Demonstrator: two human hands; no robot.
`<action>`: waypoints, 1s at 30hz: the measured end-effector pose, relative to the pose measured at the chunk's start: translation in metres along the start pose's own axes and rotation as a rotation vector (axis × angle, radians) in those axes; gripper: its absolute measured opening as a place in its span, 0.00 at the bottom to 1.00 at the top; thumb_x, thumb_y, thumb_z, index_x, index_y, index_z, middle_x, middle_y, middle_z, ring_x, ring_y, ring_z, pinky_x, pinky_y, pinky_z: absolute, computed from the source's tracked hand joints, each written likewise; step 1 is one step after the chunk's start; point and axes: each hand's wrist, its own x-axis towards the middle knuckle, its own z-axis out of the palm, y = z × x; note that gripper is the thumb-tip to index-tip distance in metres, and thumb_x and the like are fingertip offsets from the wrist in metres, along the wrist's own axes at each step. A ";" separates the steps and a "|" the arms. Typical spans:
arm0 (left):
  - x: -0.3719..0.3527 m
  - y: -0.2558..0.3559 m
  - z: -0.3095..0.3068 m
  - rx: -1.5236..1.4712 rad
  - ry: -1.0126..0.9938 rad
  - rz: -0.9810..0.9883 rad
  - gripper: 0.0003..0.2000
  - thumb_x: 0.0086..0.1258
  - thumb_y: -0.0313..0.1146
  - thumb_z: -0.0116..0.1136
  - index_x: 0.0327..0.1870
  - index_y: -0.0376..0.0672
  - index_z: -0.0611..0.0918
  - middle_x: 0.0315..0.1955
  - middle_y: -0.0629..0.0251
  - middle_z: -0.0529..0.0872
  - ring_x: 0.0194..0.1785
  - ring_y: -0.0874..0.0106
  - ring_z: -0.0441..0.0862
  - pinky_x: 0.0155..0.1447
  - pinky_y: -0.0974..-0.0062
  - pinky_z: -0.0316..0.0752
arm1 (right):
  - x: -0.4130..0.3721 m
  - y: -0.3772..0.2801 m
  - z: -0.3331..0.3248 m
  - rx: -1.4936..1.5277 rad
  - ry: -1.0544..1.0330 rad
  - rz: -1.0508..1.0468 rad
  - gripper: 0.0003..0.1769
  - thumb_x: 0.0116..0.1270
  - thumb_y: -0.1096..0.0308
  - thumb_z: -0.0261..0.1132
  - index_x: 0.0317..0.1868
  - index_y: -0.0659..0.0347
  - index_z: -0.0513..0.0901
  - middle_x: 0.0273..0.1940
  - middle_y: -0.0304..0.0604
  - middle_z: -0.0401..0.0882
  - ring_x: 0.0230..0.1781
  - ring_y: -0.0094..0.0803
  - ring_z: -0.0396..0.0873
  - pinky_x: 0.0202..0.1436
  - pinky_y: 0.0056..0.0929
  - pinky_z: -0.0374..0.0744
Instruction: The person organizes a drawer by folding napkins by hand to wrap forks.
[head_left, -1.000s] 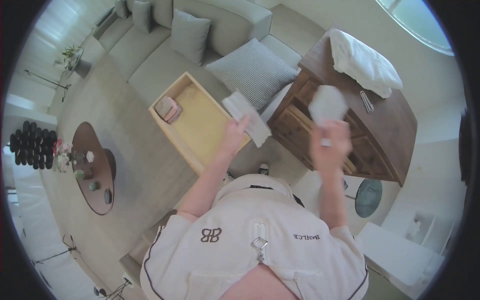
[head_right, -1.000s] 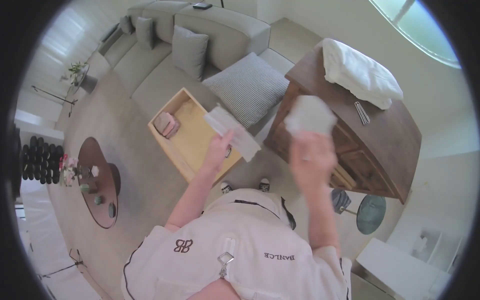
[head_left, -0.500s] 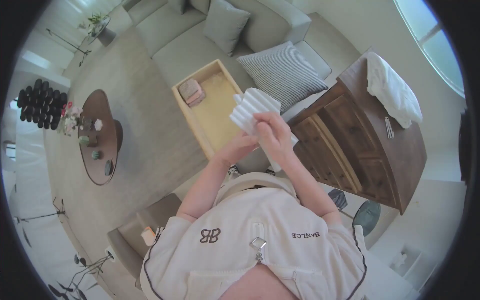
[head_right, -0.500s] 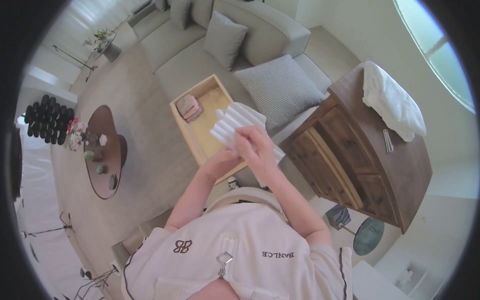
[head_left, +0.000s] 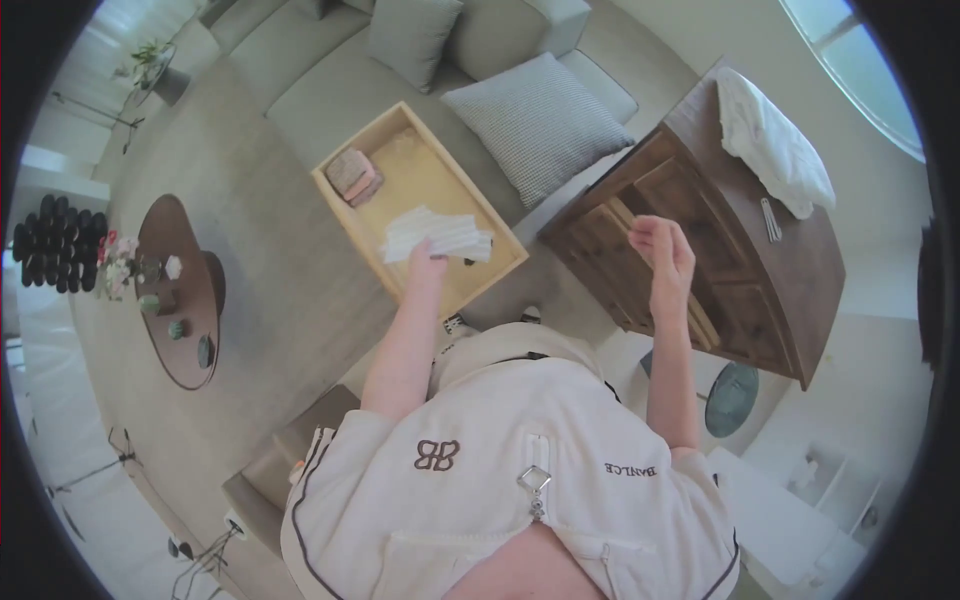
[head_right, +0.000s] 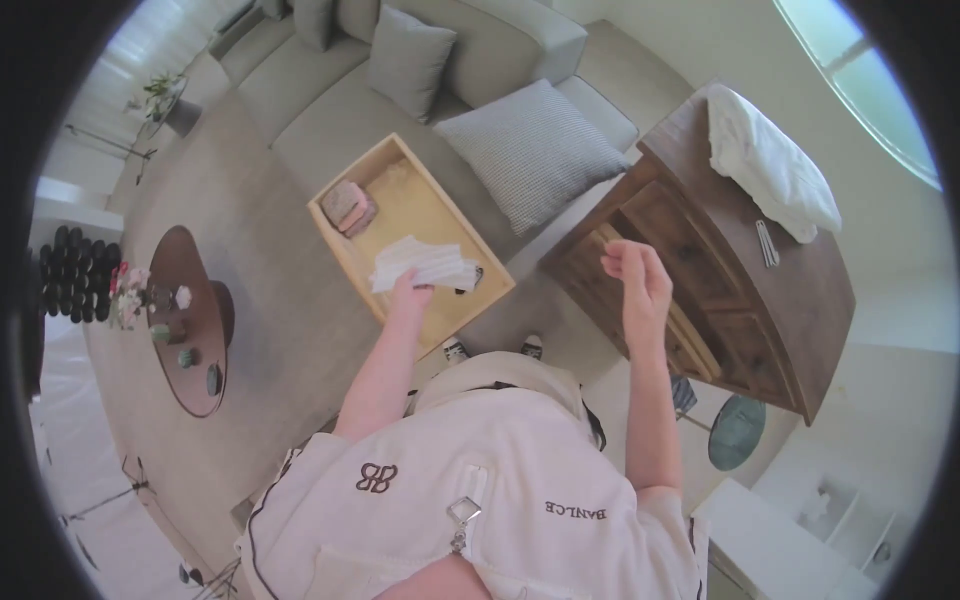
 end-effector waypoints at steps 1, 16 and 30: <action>-0.014 -0.001 -0.004 0.493 -0.091 0.195 0.17 0.59 0.21 0.49 0.50 0.43 0.76 0.49 0.61 0.80 0.53 0.66 0.77 0.56 0.71 0.71 | -0.004 -0.002 -0.010 -0.052 0.028 0.018 0.20 0.72 0.54 0.50 0.41 0.61 0.81 0.37 0.41 0.81 0.35 0.27 0.79 0.43 0.23 0.79; 0.162 -0.027 -0.149 1.316 -0.174 0.291 0.26 0.55 0.34 0.60 0.58 0.42 0.71 0.39 0.56 0.79 0.39 0.64 0.77 0.48 0.69 0.72 | 0.013 -0.007 -0.152 -0.782 0.453 -0.145 0.13 0.66 0.61 0.62 0.46 0.59 0.79 0.45 0.41 0.77 0.47 0.31 0.74 0.51 0.28 0.73; 0.036 -0.001 -0.062 0.576 0.390 0.078 0.11 0.58 0.35 0.57 0.20 0.53 0.67 0.13 0.73 0.60 0.15 0.80 0.60 0.17 0.82 0.54 | 0.058 0.040 -0.198 -1.081 0.281 -0.158 0.08 0.68 0.70 0.55 0.42 0.59 0.80 0.40 0.41 0.77 0.41 0.36 0.76 0.48 0.33 0.73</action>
